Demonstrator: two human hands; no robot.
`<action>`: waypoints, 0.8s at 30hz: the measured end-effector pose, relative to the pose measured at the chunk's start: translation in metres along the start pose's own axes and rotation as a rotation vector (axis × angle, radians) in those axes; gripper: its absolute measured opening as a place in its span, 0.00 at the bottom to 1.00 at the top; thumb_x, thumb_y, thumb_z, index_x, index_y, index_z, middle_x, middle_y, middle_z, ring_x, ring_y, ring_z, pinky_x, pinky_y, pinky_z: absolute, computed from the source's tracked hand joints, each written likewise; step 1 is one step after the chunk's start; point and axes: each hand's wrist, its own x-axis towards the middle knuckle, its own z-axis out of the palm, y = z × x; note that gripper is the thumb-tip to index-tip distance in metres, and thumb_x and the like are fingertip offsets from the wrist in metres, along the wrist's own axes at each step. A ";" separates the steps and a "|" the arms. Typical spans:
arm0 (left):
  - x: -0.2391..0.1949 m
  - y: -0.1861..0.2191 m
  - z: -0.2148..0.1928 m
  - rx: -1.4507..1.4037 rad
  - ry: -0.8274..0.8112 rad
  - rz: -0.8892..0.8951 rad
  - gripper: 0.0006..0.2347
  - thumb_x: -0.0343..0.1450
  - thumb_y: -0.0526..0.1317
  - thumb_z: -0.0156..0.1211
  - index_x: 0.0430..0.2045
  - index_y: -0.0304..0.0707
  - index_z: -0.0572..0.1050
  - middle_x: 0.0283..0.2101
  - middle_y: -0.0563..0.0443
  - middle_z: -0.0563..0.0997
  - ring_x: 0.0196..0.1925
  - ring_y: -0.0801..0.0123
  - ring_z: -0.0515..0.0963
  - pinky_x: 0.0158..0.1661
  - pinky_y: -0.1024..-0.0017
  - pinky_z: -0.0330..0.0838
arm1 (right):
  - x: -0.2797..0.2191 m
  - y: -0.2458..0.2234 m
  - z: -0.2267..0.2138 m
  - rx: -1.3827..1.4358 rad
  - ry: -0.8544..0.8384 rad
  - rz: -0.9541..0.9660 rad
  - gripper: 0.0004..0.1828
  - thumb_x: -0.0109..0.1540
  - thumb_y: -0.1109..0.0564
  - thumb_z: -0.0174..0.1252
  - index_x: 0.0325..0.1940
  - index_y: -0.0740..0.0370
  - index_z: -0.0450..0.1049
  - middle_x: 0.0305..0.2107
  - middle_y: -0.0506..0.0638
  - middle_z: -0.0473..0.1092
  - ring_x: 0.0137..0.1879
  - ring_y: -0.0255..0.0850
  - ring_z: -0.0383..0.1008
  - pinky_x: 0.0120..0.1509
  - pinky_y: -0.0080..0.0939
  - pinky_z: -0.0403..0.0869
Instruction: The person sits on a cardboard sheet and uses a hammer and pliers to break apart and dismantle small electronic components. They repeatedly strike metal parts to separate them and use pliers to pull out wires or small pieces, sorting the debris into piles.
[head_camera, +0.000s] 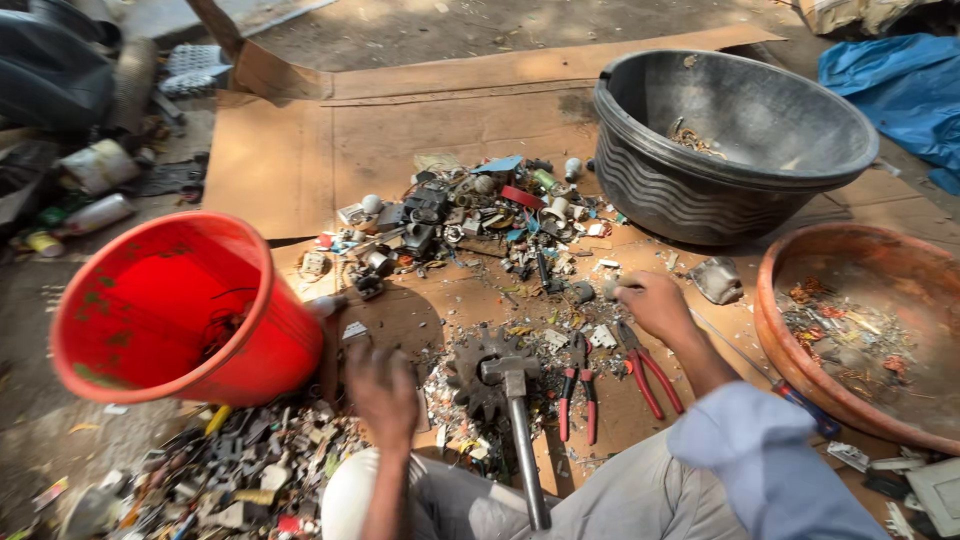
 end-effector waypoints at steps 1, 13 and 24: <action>-0.023 0.003 0.026 -0.015 -0.086 -0.061 0.11 0.69 0.38 0.62 0.40 0.30 0.81 0.62 0.32 0.72 0.66 0.40 0.69 0.65 0.50 0.61 | 0.018 0.005 0.011 -0.065 -0.023 -0.009 0.19 0.61 0.48 0.62 0.52 0.59 0.81 0.44 0.58 0.80 0.50 0.49 0.81 0.57 0.46 0.76; -0.023 -0.029 0.095 0.020 -0.339 -0.306 0.10 0.69 0.39 0.61 0.38 0.35 0.83 0.58 0.36 0.74 0.63 0.45 0.71 0.62 0.55 0.65 | 0.096 0.011 0.171 -0.522 -0.077 -0.468 0.29 0.57 0.48 0.59 0.62 0.55 0.75 0.53 0.67 0.71 0.57 0.63 0.73 0.59 0.64 0.68; -0.011 -0.024 0.090 -0.134 -0.327 -0.346 0.10 0.70 0.41 0.60 0.36 0.34 0.83 0.48 0.40 0.82 0.52 0.52 0.80 0.55 0.59 0.72 | 0.072 -0.063 0.119 0.585 0.010 0.034 0.11 0.65 0.57 0.55 0.49 0.65 0.72 0.30 0.55 0.77 0.32 0.42 0.75 0.36 0.44 0.73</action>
